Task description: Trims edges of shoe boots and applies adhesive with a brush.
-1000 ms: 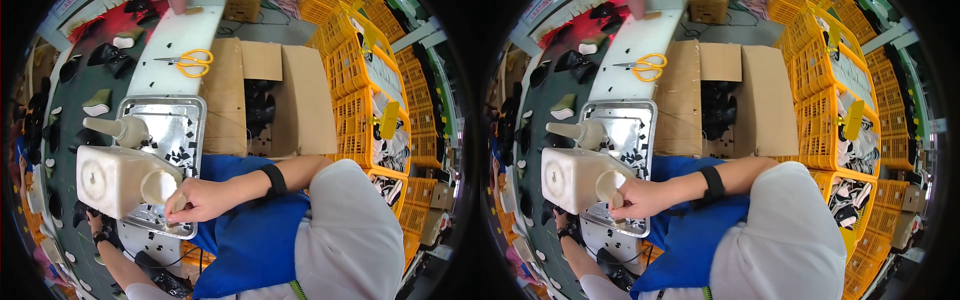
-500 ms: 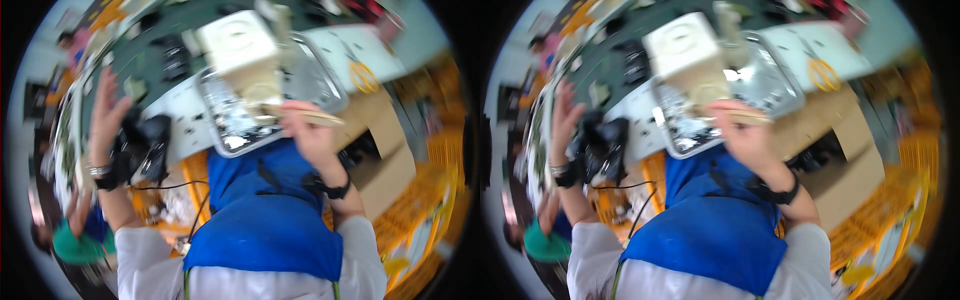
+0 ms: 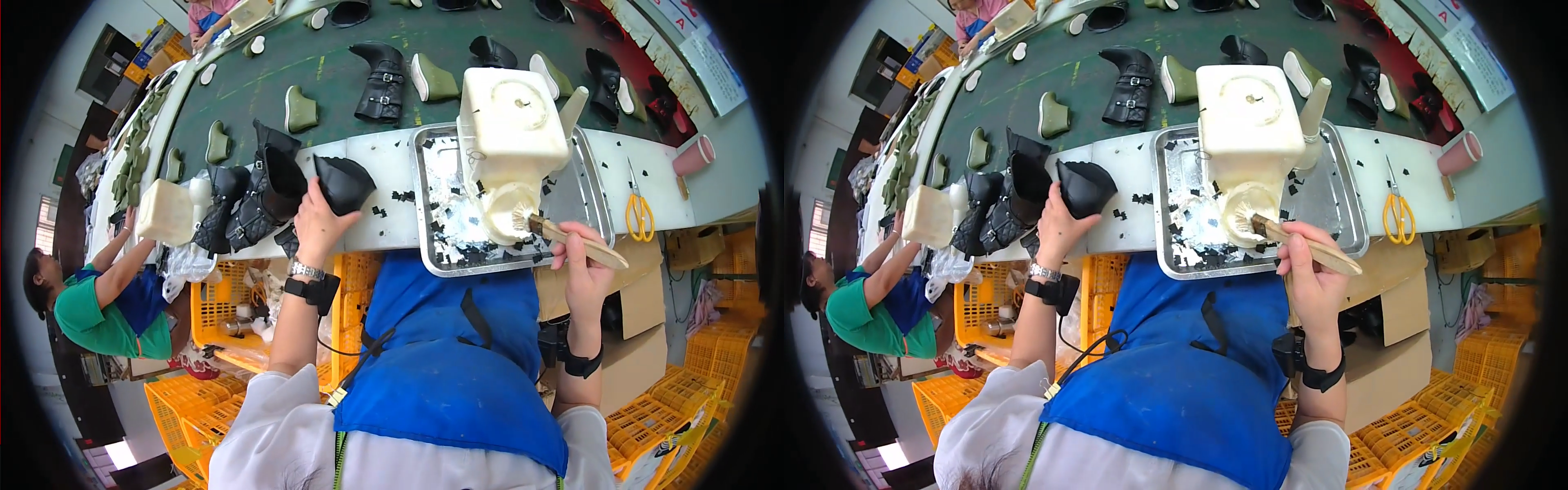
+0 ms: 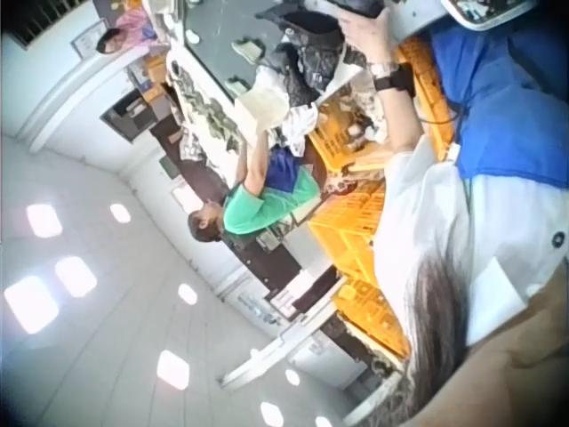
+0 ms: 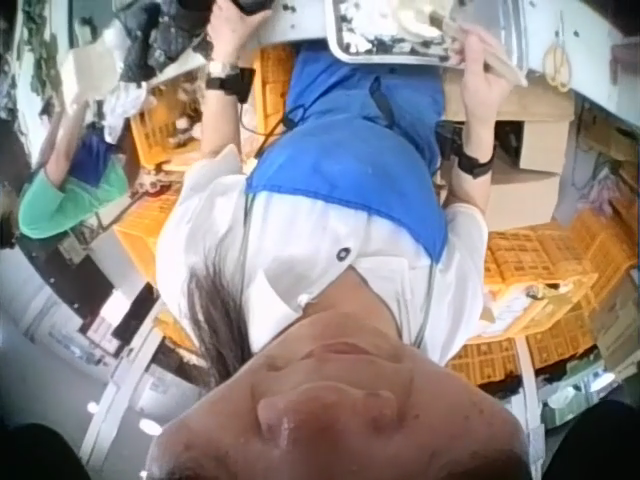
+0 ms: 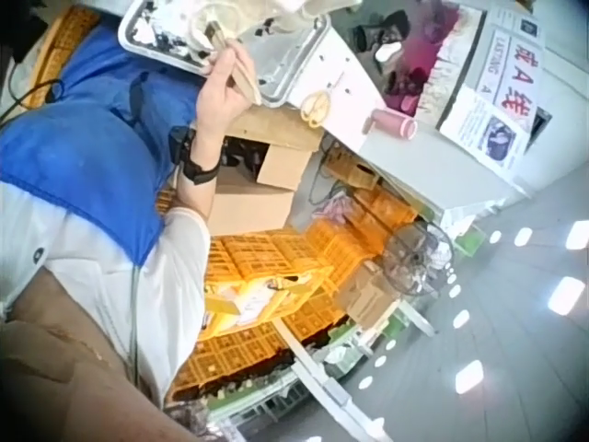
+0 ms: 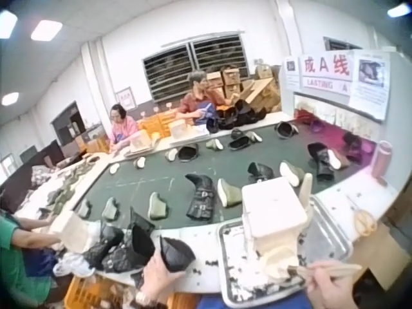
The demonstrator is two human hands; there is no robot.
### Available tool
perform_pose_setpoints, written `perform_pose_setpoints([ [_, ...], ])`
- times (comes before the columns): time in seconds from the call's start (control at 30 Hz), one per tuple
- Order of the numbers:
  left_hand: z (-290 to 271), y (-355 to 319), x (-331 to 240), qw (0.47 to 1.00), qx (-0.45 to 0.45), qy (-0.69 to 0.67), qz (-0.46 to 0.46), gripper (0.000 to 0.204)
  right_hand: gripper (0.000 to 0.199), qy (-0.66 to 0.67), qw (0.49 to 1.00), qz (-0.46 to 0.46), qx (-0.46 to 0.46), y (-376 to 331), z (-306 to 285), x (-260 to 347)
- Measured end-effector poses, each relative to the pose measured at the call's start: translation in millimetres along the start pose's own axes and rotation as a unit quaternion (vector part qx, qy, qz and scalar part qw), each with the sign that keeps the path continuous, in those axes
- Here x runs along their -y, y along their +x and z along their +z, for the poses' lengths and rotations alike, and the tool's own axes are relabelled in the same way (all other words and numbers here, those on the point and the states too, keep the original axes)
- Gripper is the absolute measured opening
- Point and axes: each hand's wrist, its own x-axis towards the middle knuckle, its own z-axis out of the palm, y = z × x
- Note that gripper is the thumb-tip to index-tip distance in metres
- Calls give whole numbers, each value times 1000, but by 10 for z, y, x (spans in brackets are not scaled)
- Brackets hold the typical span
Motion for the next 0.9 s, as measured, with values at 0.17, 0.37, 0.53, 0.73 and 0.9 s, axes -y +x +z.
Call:
perform_pose_setpoints([
  [0.17, 143, -66, -84, 999, 28, 29, -21, 108, 17, -36, 999, 16, -5, 98, -10, -60],
  [0.37, -254, -167, -220, 984, -54, -163, 51, 93, 20, -114, 990, 77, -17, 390, -129, -293],
  [0.53, -758, -163, -210, 911, 3, -409, 47, 59, 21, -235, 971, 32, 34, 503, -127, -523],
  [0.73, -710, -167, 121, 763, 178, -621, 1, 58, 27, -358, 928, -6, 105, 537, -27, -559],
  [0.9, -203, -157, 626, 669, 396, -629, 26, 95, 27, -335, 934, 42, 119, 594, -99, -494],
])
